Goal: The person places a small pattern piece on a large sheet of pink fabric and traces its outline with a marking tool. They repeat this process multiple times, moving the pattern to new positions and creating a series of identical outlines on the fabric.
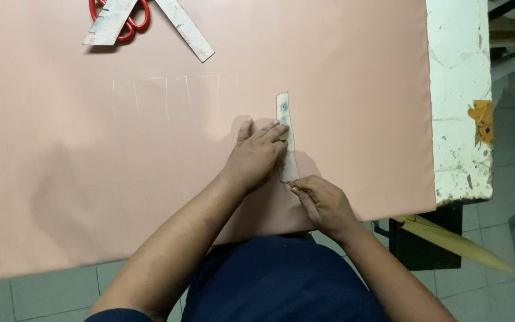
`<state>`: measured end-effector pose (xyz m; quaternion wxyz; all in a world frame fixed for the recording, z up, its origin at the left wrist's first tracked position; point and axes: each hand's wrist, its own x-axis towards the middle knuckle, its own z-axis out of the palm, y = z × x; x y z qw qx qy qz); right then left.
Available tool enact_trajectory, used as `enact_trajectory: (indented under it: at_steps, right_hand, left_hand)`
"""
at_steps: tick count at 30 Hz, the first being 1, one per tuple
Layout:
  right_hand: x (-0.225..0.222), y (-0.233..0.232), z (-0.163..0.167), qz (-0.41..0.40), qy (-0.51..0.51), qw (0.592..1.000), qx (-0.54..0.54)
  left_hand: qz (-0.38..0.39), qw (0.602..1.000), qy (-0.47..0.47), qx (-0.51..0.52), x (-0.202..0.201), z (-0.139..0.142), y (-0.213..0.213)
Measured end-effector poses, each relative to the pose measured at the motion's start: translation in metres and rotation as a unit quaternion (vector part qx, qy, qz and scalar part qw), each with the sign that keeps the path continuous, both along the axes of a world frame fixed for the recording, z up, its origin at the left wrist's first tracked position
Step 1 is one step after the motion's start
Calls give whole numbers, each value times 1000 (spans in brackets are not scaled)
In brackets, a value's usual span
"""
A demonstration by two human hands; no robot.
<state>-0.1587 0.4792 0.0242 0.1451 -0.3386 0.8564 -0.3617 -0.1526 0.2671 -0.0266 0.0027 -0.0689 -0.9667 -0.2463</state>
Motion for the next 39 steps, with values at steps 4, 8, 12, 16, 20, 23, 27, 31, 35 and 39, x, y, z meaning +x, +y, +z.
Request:
enact_trajectory:
  at_steps: [4, 8, 12, 16, 20, 23, 27, 31, 35, 39]
  right_hand:
    - [-1, -5, 1, 20, 11, 1000, -10]
    - [-9, -12, -1, 32, 38, 999, 3]
    - [-26, -27, -5, 21, 62, 998, 15]
    - [-45, -45, -5, 13, 106, 994, 8]
    - [-59, -51, -1, 2, 106, 994, -16]
    - [-64, -48, -1, -49, 79, 996, -2]
    - [-79, -42, -5, -122, 40, 991, -22]
    - [-94, -45, -14, -99, 16, 993, -69]
    - [-98, -49, -18, -83, 39, 994, -52]
    - [-104, -52, -15, -61, 81, 995, 13]
  left_hand:
    - [5, 1000, 17, -3, -1, -1, -3]
    - [29, 999, -29, 21, -7, 2, -6]
    - [33, 997, -71, 22, -13, 7, -11]
    - [32, 996, -81, 30, -16, 11, -13]
    - [49, 994, -70, 71, -18, 14, -11]
    - [52, 994, -59, 77, -14, 11, -9]
    - [49, 997, 31, 46, 2, 0, 0]
    - [68, 993, 86, 41, 6, -11, 10]
    - [69, 994, 77, 28, 6, -15, 10]
    - [67, 995, 71, 27, 6, -14, 9]
